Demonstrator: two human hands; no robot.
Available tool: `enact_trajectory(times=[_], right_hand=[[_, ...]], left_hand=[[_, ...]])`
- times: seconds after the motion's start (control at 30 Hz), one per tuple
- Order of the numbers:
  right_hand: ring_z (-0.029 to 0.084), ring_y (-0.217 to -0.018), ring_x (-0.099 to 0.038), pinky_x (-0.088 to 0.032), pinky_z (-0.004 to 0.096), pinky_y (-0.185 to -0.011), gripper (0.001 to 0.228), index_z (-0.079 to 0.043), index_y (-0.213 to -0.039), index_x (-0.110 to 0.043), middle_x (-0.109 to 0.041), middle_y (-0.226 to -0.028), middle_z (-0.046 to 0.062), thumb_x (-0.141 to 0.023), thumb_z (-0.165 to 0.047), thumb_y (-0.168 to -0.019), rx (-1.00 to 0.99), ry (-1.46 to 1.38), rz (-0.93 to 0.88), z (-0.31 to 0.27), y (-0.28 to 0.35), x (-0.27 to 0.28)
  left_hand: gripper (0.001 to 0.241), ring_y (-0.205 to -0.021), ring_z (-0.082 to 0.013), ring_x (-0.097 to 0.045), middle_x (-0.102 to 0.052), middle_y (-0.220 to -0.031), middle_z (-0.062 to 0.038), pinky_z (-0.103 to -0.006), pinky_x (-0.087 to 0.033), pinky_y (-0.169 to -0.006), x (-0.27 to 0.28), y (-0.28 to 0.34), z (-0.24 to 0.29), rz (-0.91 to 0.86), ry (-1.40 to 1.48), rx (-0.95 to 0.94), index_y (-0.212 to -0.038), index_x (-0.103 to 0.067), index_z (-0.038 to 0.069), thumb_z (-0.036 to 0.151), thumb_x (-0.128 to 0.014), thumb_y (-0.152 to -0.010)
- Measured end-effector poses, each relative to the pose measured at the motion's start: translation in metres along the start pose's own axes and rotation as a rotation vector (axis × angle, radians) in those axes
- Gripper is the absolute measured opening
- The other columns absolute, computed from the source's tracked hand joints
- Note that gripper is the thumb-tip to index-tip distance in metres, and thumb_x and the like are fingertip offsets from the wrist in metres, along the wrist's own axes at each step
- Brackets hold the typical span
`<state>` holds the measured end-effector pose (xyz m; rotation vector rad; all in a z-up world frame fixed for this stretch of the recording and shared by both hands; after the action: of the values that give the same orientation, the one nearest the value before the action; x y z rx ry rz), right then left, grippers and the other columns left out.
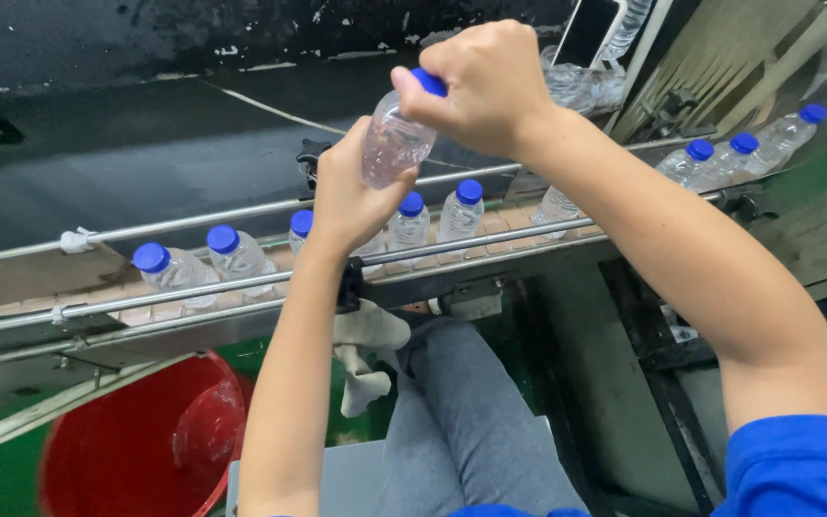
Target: Tightening caps on water bottles as they move along a conveyor belt in a production facility
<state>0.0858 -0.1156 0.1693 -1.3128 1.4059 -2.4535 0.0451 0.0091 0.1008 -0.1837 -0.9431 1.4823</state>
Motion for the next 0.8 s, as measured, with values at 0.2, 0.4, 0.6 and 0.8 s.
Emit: enact_trajectory(times=[0.2, 0.4, 0.6, 0.8], right_hand=[[0.022, -0.061, -0.055, -0.045, 0.038, -0.058, 0.04, -0.014, -0.074, -0.054, -0.054, -0.066, 0.001, -0.069, -0.038, -0.101, 0.363, -0.174, 0.049, -0.077, -0.017, 0.022], [0.029, -0.11, -0.054, -0.048, 0.041, -0.087, 0.027, -0.007, -0.125, -0.056, -0.057, -0.117, 0.013, -0.064, -0.024, -0.105, 0.365, -0.677, -0.431, -0.167, -0.03, 0.023], [0.022, -0.096, -0.071, -0.06, 0.036, -0.084, 0.049, -0.004, -0.127, -0.061, -0.075, -0.112, 0.01, -0.082, -0.021, -0.086, 0.258, -0.805, -0.417, -0.266, 0.007, -0.018], [0.024, -0.101, -0.056, -0.043, 0.037, -0.082, 0.014, -0.012, -0.089, -0.066, -0.061, -0.101, 0.007, -0.079, -0.006, -0.092, 0.366, -0.526, 0.023, -0.359, 0.075, -0.01]], left_hand=[[0.035, -0.072, -0.011, -0.056, -0.065, -0.085, 0.0, -0.0281, -0.043, -0.068, 0.027, 0.049, -0.005, -0.262, 0.166, 0.272, -0.097, -0.067, 0.011, 0.043, -0.074, -0.086], [0.046, -0.09, -0.0218, -0.077, -0.075, -0.098, -0.009, -0.0344, -0.064, -0.087, 0.078, 0.127, -0.019, -0.22, 0.282, 0.41, -0.114, -0.067, 0.004, 0.037, -0.075, -0.082], [0.073, -0.128, -0.0454, -0.061, -0.058, -0.141, -0.025, -0.0677, -0.052, -0.11, 0.101, 0.255, -0.072, 0.202, 0.791, 0.488, -0.142, -0.049, -0.005, 0.01, -0.075, -0.075], [0.064, -0.121, -0.0225, -0.053, -0.049, -0.118, -0.008, -0.0372, -0.046, -0.097, 0.099, 0.352, -0.071, 0.821, 1.377, 0.459, -0.134, -0.044, 0.003, 0.021, -0.069, -0.078]])
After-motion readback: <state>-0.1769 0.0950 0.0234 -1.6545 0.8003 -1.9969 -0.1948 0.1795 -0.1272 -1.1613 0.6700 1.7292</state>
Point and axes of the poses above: each hand's wrist, its own y-axis away from the middle knuckle, its own x-axis out of the back of the hand, z = x × y, the point moved 10 cm from there along -y, towards the middle knuckle
